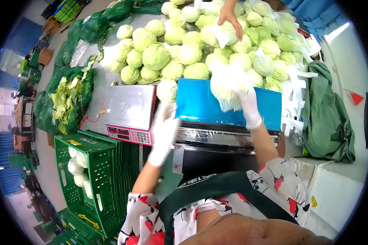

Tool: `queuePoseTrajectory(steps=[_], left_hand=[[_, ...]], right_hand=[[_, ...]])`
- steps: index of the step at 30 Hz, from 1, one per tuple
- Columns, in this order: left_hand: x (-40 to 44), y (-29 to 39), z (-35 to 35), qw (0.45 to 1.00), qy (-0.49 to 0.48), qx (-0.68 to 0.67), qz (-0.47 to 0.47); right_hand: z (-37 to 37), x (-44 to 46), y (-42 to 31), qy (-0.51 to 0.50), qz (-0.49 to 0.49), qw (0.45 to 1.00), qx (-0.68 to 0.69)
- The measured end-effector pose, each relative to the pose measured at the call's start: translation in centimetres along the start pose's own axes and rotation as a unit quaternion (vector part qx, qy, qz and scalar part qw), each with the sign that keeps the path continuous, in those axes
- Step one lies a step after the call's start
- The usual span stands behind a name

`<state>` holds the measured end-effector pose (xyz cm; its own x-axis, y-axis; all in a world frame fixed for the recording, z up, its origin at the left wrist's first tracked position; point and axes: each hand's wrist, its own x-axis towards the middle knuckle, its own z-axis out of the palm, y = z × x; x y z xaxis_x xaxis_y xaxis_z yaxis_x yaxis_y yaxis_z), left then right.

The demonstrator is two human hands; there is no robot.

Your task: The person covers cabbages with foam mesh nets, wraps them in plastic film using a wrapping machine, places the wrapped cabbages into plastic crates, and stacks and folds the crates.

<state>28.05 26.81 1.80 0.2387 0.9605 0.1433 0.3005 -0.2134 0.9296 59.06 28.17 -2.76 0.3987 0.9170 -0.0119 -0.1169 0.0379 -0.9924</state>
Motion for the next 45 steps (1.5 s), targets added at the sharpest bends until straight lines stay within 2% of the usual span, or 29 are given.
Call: queuePoseTrajectory(steps=[1, 3, 5, 9, 11, 13, 15, 17, 18, 19, 21, 23, 25, 26, 27, 29, 30, 31, 33, 35, 36, 37, 38, 39, 40, 41, 43, 44, 45], left_hand=[[1.6, 0.4, 4.2, 0.996, -0.077, -0.037, 0.006], [3.3, -0.8, 10.9, 0.983, -0.141, -0.014, 0.12], [3.1, -1.4, 15.1, 0.972, -0.196, 0.03, 0.128], [3.1, -0.8, 15.1, 0.968, -0.195, 0.051, 0.15], [2.5, -0.8, 13.3, 0.969, -0.157, 0.052, 0.182], [1.1, -0.2, 9.3, 0.984, -0.082, 0.066, 0.142], [-0.7, -2.6, 4.3, 0.944, -0.021, 0.295, 0.145], [-3.9, -5.6, 1.7, 0.879, 0.009, 0.452, 0.151], [-5.3, -6.1, 1.6, 0.879, -0.044, 0.471, 0.067], [-6.4, -6.3, 2.2, 0.83, -0.039, 0.549, 0.096], [-6.6, -6.2, 3.4, 0.855, -0.02, 0.499, 0.14], [-6.0, -5.9, 5.0, 0.881, -0.055, 0.467, 0.052], [-5.7, -8.6, 6.2, 0.848, 0.048, 0.514, 0.12], [-5.6, -9.1, 5.6, 0.942, -0.033, 0.332, -0.034], [-5.3, -7.3, 5.1, 0.959, -0.032, 0.278, -0.054], [-5.1, -9.4, 3.5, 0.983, -0.116, -0.001, -0.143], [-5.4, -5.3, 2.1, 0.977, -0.181, -0.082, -0.071], [-5.9, -4.1, 0.7, 0.966, -0.255, -0.04, -0.019], [-6.0, 0.8, -2.6, 0.912, -0.398, -0.071, -0.068], [-4.8, 3.2, -4.7, 0.896, -0.411, -0.169, -0.014], [-4.2, 3.8, -4.9, 0.928, -0.332, -0.166, 0.016], [-3.0, 3.8, -3.6, 0.952, -0.192, -0.236, -0.03], [-1.0, 4.3, -1.6, 0.942, -0.136, -0.307, 0.021], [1.6, 4.4, -0.2, 0.959, -0.141, -0.243, 0.047], [4.0, 1.4, 1.2, 0.967, -0.174, -0.16, 0.096], [5.2, -1.3, 3.3, 0.972, -0.212, -0.051, 0.085], [6.5, -5.1, 7.6, 0.916, -0.257, 0.22, 0.214], [6.7, -5.5, 9.3, 0.899, -0.309, 0.235, 0.201], [7.1, -5.2, 10.7, 0.904, -0.358, 0.162, 0.169]], right_hand=[[0.4, -3.0, -1.2, 0.021, 0.027, 0.999, 0.002], [0.5, -7.1, -0.3, 0.112, -0.02, 0.993, -0.041], [-1.3, -8.8, 4.6, 0.148, -0.08, 0.975, -0.145], [-2.7, -10.5, 3.1, 0.118, -0.027, 0.984, -0.127], [-4.5, -11.2, 3.7, 0.136, -0.012, 0.976, -0.169], [-6.1, -13.7, 1.2, 0.188, -0.053, 0.955, -0.225], [-8.2, -16.6, -1.0, 0.243, -0.131, 0.866, -0.416], [-10.9, -19.0, 1.7, 0.284, -0.098, 0.724, -0.621], [-10.9, -19.8, 2.7, 0.263, -0.042, 0.703, -0.659], [-10.6, -20.2, 3.4, 0.24, 0.011, 0.68, -0.693], [-9.2, -19.9, 4.2, 0.194, 0.019, 0.649, -0.735], [-10.0, -18.5, 8.2, 0.219, -0.047, 0.725, -0.652], [-10.6, -18.2, 8.3, 0.234, -0.049, 0.818, -0.523], [-11.2, -18.2, 8.4, 0.215, -0.052, 0.844, -0.488], [-11.8, -18.5, 7.6, 0.195, -0.052, 0.868, -0.453], [-11.8, -19.4, 2.9, 0.105, 0.055, 0.986, -0.115], [-11.6, -20.5, -0.6, 0.056, 0.084, 0.988, -0.118], [-11.5, -21.5, -3.9, 0.007, 0.113, 0.986, -0.12], [-14.1, -22.6, -8.5, -0.148, 0.164, 0.958, -0.184], [-13.9, -21.3, -13.7, -0.239, -0.01, 0.968, -0.078], [-13.8, -20.8, -14.8, -0.279, -0.093, 0.956, -0.022], [-14.9, -19.4, -14.9, -0.231, -0.095, 0.964, -0.088], [-15.4, -17.1, -15.3, -0.226, -0.029, 0.966, -0.122], [-12.4, -14.9, -14.6, -0.115, -0.034, 0.985, -0.121], [-11.1, -11.6, -13.9, -0.169, -0.065, 0.954, -0.238], [-10.4, -8.3, -11.1, -0.21, -0.116, 0.913, -0.33], [-9.6, -4.0, -2.9, -0.277, -0.236, 0.787, -0.498], [-8.1, -3.4, -1.2, -0.299, -0.171, 0.794, -0.501], [-7.0, -2.7, 0.6, -0.331, -0.089, 0.892, -0.294]])
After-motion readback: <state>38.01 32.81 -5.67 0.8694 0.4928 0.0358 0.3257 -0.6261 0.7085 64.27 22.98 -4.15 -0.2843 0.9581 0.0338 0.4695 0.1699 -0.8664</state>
